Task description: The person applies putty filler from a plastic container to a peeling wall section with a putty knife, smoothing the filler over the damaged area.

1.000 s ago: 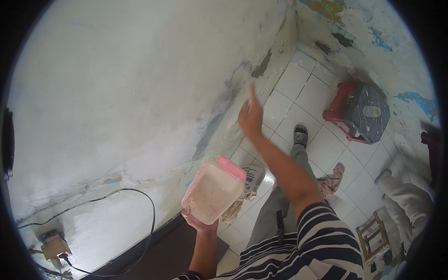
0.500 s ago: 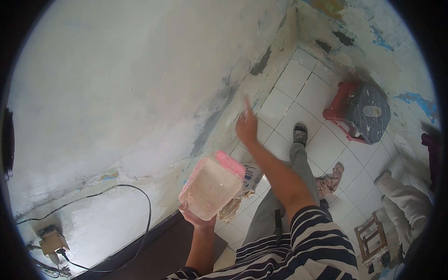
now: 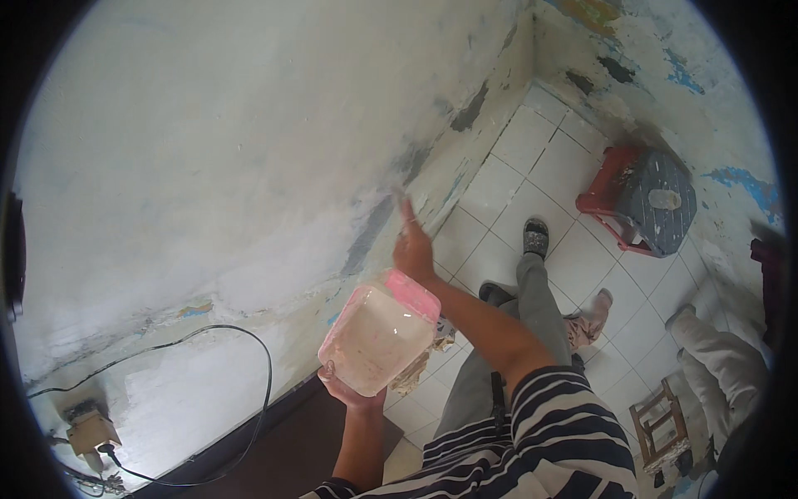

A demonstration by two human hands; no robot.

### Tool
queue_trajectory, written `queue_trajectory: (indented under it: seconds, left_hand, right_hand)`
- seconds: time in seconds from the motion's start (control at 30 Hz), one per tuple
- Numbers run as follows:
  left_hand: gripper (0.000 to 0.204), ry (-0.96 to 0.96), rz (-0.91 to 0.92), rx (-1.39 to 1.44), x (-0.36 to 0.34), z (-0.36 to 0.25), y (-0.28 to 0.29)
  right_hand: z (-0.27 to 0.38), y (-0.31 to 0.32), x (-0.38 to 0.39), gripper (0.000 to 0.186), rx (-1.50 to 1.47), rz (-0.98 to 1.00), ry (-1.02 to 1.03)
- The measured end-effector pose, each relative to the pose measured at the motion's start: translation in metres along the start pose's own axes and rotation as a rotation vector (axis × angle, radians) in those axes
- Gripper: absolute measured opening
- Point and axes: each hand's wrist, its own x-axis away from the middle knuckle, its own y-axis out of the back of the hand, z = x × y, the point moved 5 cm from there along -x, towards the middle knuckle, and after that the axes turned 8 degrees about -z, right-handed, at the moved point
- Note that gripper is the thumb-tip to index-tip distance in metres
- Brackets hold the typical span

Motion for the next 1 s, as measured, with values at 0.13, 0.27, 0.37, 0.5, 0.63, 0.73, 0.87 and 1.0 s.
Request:
queue_trajectory:
  seconds: [0.13, 0.27, 0.37, 0.5, 0.63, 0.73, 0.87, 1.0]
  left_hand:
    - [0.079, 0.039, 0.021, 0.013, 0.003, 0.003, -0.006]
    - [0.077, 0.090, 0.001, 0.059, -0.001, 0.016, 0.003]
    - [0.078, 0.098, -0.024, 0.066, 0.007, 0.013, -0.014]
    - [0.078, 0.103, -0.003, 0.076, 0.009, 0.011, -0.005]
    - [0.078, 0.082, -0.013, 0.058, 0.014, 0.010, -0.008]
    - [0.077, 0.060, -0.061, 0.052, 0.017, 0.012, -0.004]
    - [0.077, 0.056, -0.060, 0.025, 0.020, 0.015, -0.005]
    - [0.077, 0.036, -0.078, 0.032, 0.021, 0.008, 0.010]
  right_hand:
    - [0.033, 0.070, -0.078, 0.075, 0.057, -0.602, 0.352]
    - [0.013, -0.001, -0.074, 0.084, 0.027, -0.388, 0.424]
    - [-0.015, -0.043, 0.000, 0.075, 0.052, -0.374, 0.679]
    - [-0.087, -0.022, 0.004, 0.062, -0.074, -0.055, -0.312]
    - [-0.026, 0.059, -0.054, 0.074, 0.093, -0.508, 0.198]
    - [0.007, 0.051, -0.087, 0.077, 0.109, -0.422, 0.120]
    - [-0.014, -0.031, -0.027, 0.082, 0.053, -0.376, 0.390]
    - [-0.090, -0.041, 0.051, 0.078, -0.008, 0.286, -0.160]
